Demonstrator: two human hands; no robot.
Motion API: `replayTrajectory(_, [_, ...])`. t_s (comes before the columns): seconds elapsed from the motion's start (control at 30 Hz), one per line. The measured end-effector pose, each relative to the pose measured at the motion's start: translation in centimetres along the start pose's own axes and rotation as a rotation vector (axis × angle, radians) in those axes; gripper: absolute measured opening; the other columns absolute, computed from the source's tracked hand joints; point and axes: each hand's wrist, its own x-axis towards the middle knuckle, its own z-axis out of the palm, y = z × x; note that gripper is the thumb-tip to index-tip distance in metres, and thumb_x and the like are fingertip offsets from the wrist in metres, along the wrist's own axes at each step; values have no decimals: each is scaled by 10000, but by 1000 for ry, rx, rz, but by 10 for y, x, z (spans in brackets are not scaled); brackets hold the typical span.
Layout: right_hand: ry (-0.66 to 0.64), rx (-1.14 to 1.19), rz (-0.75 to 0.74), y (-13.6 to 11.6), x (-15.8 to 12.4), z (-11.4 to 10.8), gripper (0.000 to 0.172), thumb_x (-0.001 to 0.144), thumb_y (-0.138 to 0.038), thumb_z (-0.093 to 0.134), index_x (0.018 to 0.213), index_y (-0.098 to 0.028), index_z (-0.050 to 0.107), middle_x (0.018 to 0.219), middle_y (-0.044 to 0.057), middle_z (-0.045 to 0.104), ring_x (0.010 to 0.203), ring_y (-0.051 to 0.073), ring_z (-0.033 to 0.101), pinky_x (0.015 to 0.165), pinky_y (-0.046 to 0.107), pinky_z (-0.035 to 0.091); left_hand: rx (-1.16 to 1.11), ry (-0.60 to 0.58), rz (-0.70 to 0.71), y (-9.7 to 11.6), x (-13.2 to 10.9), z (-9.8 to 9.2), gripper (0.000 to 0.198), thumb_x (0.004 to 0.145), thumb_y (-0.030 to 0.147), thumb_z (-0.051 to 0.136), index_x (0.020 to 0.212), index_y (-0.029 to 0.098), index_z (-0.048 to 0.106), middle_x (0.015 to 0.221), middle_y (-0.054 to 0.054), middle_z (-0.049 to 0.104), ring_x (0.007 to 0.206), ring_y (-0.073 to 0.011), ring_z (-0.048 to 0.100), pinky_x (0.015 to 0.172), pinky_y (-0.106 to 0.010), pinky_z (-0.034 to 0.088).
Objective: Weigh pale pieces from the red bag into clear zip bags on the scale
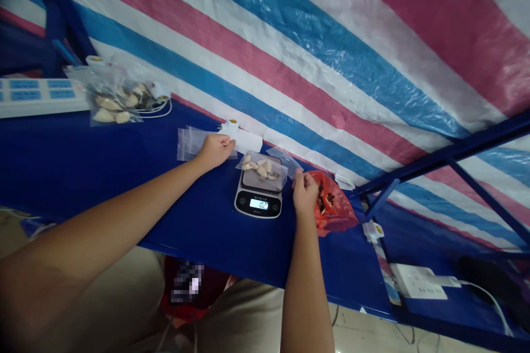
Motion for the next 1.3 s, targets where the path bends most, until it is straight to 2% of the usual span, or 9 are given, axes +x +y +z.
replayTrajectory(0.17, [-113, 17, -11, -18, -8, 13, 432, 839, -577, 656, 661, -183, 652, 606, 1, 623, 579, 151, 538, 565, 270, 425, 11, -5, 2, 0, 1, 0, 446, 763, 223, 573, 512, 219, 205, 501, 57, 181, 508, -98, 221, 544, -310, 187])
replayTrajectory(0.3, [-95, 71, -30, -30, -9, 24, 328, 774, -495, 719, 743, -169, 708, 674, 31, 699, 625, 186, 614, 611, 297, 483, 13, -4, -10, 0, 2, 0, 434, 767, 218, 573, 509, 216, 224, 492, 57, 201, 509, -99, 231, 547, -308, 191])
replayTrajectory(0.47, [-71, -51, -277, -72, -4, 10, 264, 857, -425, 682, 854, -171, 749, 806, 38, 740, 740, 191, 666, 749, 320, 521, 2, -7, -29, 1, 3, 0, 432, 766, 214, 563, 515, 217, 212, 506, 58, 188, 517, -97, 224, 546, -303, 188])
replayTrajectory(0.67, [-216, -318, -450, -142, -3, -12, 186, 908, -347, 656, 880, -199, 764, 814, 24, 737, 724, 177, 660, 708, 290, 483, -22, -36, -56, 2, 2, -1, 411, 763, 224, 569, 517, 216, 240, 499, 56, 214, 513, -99, 238, 539, -303, 187])
replayTrajectory(0.9, [-381, -469, -469, -175, -6, -13, 211, 919, -320, 651, 775, -196, 743, 683, -4, 673, 581, 128, 554, 609, 269, 413, -33, -50, -64, 3, 3, 0, 418, 766, 226, 574, 522, 222, 235, 496, 52, 217, 519, -108, 242, 537, -306, 192])
replayTrajectory(1.0, [-391, -413, -415, -176, 3, -10, 223, 911, -351, 668, 779, -187, 741, 696, 5, 680, 613, 137, 592, 617, 266, 444, -35, -54, -60, 3, 3, 0, 418, 761, 210, 572, 518, 223, 232, 496, 51, 219, 521, -110, 244, 544, -309, 190])
replayTrajectory(1.1, [-265, -192, -296, -159, 15, -5, 275, 885, -429, 688, 828, -166, 741, 741, 34, 706, 671, 170, 656, 625, 281, 502, -40, -55, -51, 3, 3, 0, 418, 761, 203, 568, 515, 222, 231, 498, 52, 213, 522, -111, 247, 551, -309, 188])
replayTrajectory(1.2, [-135, -31, -107, -118, 18, -5, 353, 822, -507, 725, 816, -154, 722, 732, 42, 710, 654, 177, 662, 594, 284, 515, -44, -49, -39, 4, 3, -1, 416, 762, 206, 562, 520, 222, 225, 508, 54, 200, 529, -111, 245, 556, -308, 190])
replayTrajectory(1.3, [-89, -108, 78, -69, 10, -14, 417, 772, -564, 744, 714, -153, 703, 622, 26, 665, 583, 173, 610, 563, 286, 482, -46, -48, -28, 5, 4, -2, 434, 757, 208, 561, 527, 221, 193, 514, 55, 176, 528, -108, 236, 558, -308, 188])
